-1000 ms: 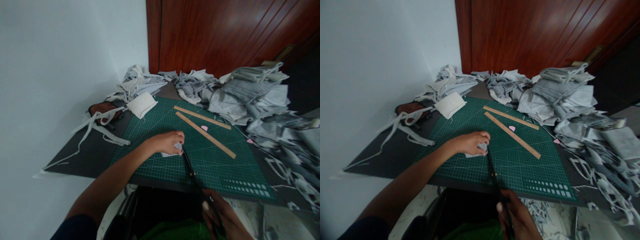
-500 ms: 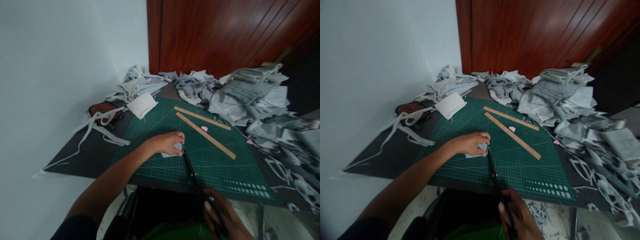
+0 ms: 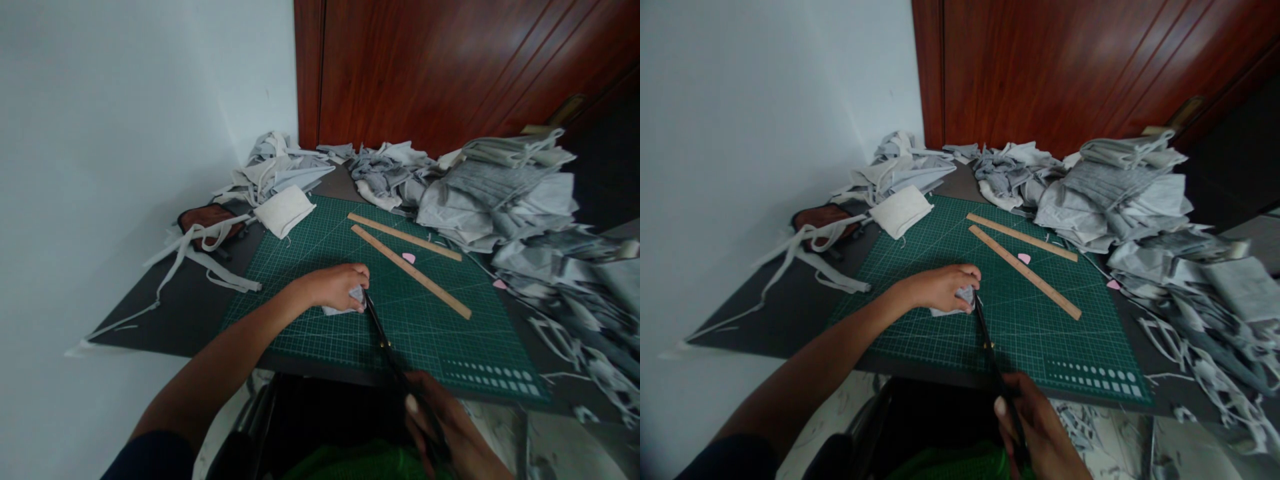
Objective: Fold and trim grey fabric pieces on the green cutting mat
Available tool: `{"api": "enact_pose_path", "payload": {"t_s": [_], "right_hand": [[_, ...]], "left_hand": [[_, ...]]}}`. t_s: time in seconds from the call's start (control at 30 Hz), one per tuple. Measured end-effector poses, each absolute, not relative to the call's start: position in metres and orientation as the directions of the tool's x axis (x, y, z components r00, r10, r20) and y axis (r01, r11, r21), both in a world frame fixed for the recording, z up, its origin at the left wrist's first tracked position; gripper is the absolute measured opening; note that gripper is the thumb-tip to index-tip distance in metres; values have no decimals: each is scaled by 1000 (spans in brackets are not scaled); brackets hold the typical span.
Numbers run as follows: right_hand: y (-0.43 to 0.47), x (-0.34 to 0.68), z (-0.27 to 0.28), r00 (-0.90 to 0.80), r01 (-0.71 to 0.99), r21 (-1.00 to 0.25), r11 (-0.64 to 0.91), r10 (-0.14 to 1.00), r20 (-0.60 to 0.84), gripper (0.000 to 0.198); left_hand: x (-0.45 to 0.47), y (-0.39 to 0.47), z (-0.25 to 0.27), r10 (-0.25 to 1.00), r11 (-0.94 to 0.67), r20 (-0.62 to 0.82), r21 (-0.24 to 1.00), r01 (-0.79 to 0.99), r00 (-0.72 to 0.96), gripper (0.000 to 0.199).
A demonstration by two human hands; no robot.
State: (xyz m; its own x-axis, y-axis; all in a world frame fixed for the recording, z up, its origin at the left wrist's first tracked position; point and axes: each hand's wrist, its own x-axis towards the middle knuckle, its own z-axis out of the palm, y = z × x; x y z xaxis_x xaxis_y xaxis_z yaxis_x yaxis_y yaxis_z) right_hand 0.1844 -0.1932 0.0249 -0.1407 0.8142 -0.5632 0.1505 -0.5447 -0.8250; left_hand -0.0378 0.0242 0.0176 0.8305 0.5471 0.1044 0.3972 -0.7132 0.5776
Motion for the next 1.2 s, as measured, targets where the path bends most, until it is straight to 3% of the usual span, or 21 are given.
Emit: {"api": "enact_pose_path", "payload": {"t_s": [0.27, 0.5, 0.73, 0.87, 1.2], "right_hand": [[-193, 184, 18, -191, 112, -869, -483, 847, -495, 60], [-194, 181, 17, -159, 137, -855, -501, 841, -518, 63], [-195, 179, 17, -167, 67, -856, -513, 840, -517, 66], [-197, 180, 18, -108, -1, -841, -542, 836, -538, 66], [-217, 234, 3, 209, -114, -830, -546, 804, -557, 75]], "left_hand": [[-38, 24, 18, 544, -716, 111, 579, 391, 832, 36], [-37, 26, 16, 533, -723, 113, 575, 383, 838, 36], [-37, 24, 16, 550, -727, 116, 555, 405, 827, 49], [-37, 22, 20, 570, -712, 97, 553, 432, 816, 54], [-41, 26, 17, 539, -710, 128, 601, 367, 832, 29]]}}
